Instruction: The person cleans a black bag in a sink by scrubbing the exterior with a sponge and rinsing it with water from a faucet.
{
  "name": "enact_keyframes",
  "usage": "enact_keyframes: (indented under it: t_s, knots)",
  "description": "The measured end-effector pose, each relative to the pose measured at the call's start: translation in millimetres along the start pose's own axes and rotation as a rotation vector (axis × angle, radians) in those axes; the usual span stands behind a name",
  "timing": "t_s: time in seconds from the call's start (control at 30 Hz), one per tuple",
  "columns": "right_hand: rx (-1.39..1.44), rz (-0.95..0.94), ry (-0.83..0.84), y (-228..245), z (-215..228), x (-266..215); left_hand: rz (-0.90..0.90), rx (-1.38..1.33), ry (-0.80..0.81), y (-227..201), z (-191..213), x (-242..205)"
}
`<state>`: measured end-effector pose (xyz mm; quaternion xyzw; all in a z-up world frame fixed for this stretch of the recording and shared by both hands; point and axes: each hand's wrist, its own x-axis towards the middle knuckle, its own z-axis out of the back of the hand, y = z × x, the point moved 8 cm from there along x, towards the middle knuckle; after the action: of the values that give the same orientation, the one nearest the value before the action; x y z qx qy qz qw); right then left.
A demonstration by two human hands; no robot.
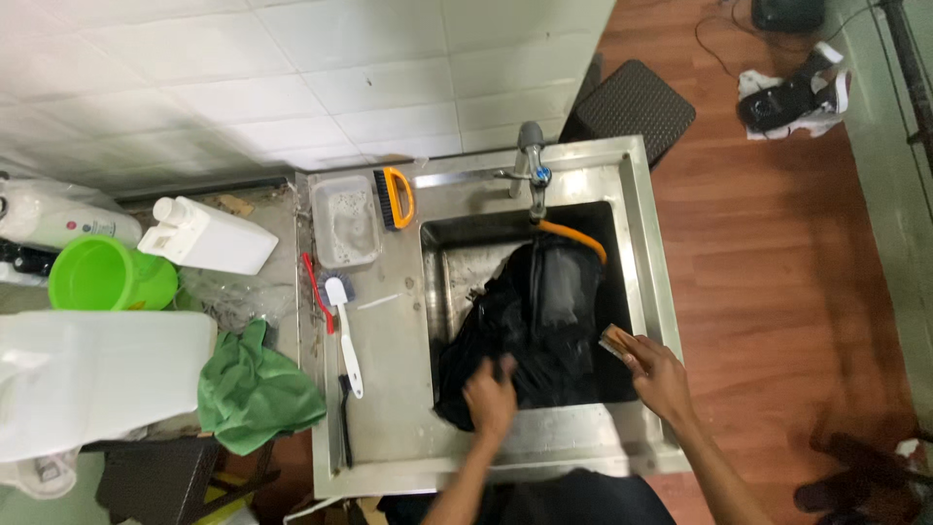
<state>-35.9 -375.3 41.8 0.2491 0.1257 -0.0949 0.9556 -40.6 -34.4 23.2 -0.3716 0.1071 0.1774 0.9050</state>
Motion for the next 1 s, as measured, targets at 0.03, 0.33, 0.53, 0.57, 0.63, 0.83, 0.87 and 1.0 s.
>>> enact_keyframes:
  t_s: [0.03,0.33,0.53,0.57,0.63,0.83,0.87,1.0]
  knots:
    - [0.136,-0.016,-0.025,7,3,-11,0.093,-0.062,-0.057,7,20,20]
    - [-0.007,0.171,0.012,-19,-69,-102,0.68,-0.839,0.076,17,98,100]
    - [-0.029,0.01,0.099,-5,-63,-111,0.721,-1.074,0.256,-87,110,40]
    - [-0.118,0.033,0.054,9,-58,-115,0.765,-1.09,0.288,-87,104,30]
    - [0.348,-0.02,-0.061,112,-25,-116,0.74,-1.066,0.371,-96,105,15]
    - [1.063,0.106,-0.16,265,-31,-94,0.513,-0.819,0.609,-155,157,-13]
    - [0.974,0.074,-0.157,278,-23,-89,0.411,-0.719,0.63,-167,174,-15]
    - [0.552,-0.205,-0.219,216,-28,-78,0.212,-0.507,0.66,-76,112,79]
